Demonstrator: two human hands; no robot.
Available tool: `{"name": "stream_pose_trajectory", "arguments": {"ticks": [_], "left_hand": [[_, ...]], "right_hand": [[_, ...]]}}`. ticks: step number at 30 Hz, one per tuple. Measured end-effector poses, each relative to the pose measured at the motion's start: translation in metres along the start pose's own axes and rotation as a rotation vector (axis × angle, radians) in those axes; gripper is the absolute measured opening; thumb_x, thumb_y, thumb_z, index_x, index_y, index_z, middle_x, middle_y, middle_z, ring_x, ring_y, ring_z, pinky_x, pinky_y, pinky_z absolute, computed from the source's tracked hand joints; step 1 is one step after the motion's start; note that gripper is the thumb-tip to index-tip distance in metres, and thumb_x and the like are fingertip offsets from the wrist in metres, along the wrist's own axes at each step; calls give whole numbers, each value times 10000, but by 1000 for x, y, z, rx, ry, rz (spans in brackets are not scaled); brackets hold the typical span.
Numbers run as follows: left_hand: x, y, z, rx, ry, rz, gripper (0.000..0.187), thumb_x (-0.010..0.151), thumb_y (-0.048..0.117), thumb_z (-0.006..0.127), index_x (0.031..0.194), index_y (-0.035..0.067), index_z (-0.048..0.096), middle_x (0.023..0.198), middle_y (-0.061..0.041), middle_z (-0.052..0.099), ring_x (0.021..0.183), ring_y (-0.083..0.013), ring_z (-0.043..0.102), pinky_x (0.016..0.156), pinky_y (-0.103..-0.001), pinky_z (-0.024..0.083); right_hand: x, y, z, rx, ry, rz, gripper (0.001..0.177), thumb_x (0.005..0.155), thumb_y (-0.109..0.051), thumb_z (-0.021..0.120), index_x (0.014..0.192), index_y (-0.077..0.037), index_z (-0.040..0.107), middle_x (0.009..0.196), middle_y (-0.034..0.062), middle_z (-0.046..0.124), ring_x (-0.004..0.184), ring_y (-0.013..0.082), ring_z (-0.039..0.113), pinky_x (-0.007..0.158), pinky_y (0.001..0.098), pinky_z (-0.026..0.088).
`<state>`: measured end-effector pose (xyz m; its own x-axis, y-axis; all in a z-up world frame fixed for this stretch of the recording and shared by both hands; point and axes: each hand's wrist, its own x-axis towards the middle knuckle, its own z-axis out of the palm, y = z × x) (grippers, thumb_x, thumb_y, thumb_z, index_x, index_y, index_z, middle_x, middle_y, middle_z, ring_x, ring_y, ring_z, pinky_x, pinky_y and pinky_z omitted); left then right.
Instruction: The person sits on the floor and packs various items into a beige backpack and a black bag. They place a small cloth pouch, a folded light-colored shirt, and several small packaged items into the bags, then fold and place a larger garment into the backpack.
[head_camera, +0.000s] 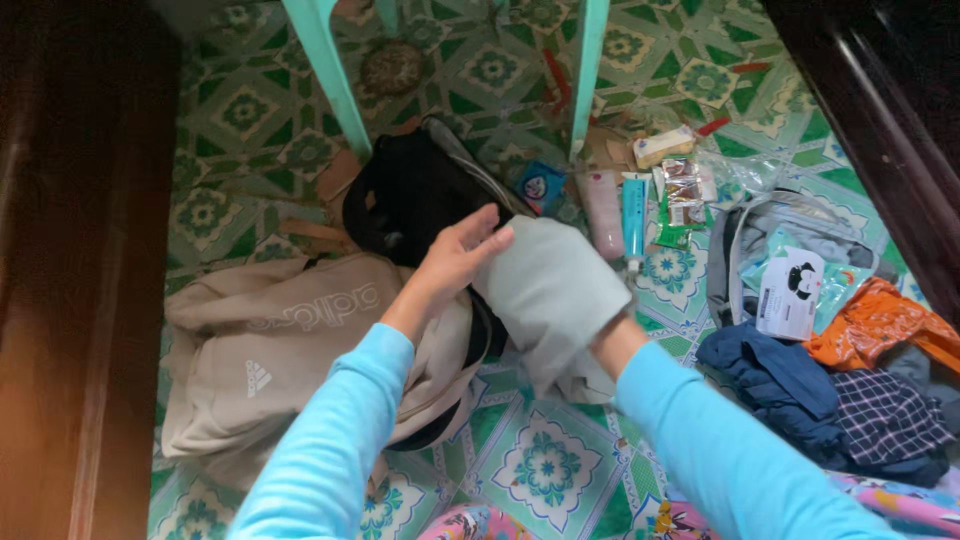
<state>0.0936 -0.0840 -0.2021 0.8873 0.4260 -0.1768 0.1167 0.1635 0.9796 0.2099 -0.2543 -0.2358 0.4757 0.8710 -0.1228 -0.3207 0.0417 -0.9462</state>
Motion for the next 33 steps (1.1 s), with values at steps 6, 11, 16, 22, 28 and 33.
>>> {"name": "stream_pose_trajectory", "arguments": {"ticks": [6,11,16,22,28,33], "left_hand": [[20,-18,14,-46,-299,-106,835,735,295,892,1431,-55,591,1328,-172,676,1186,-244,643,1027,-361,508],[13,19,46,-26,-606,-125,855,734,255,893,1469,25,521,1392,-98,633,1280,-190,590,1086,-333,438],[0,76,56,-320,-607,-120,729,865,241,821,1481,-12,527,1428,-123,619,1315,-217,587,1110,-368,457],[-32,138,28,-668,-537,5,482,1072,296,685,1388,-59,606,1311,-159,678,1179,-253,661,1046,-404,522],[-80,177,-21,-758,-293,31,430,1028,281,649,1287,-62,660,1217,-170,718,1077,-270,717,979,-392,583],[-113,186,-83,-604,-95,163,478,985,296,728,1306,-45,635,1224,-162,717,1073,-266,719,966,-419,602]], "right_hand": [[-6,-32,-65,109,146,52,527,1026,-393,479,1412,-44,560,1410,151,597,1298,251,559,1106,366,442],[4,-71,-110,203,313,-68,577,1019,-447,477,1411,-35,571,1403,154,611,1291,258,574,1109,378,451],[16,-110,-131,280,307,-163,630,1011,-500,474,1410,-25,582,1396,156,624,1284,265,589,1113,390,461],[33,-114,-89,283,48,52,696,1003,-564,470,1408,-13,596,1387,159,640,1275,274,606,1117,404,473],[26,-157,-7,494,-336,-27,764,994,-628,467,1406,-1,609,1378,162,656,1267,283,624,1120,418,484],[31,-206,64,460,-826,100,904,872,-724,516,1370,19,646,1359,162,679,1237,269,650,1056,407,502]]}}
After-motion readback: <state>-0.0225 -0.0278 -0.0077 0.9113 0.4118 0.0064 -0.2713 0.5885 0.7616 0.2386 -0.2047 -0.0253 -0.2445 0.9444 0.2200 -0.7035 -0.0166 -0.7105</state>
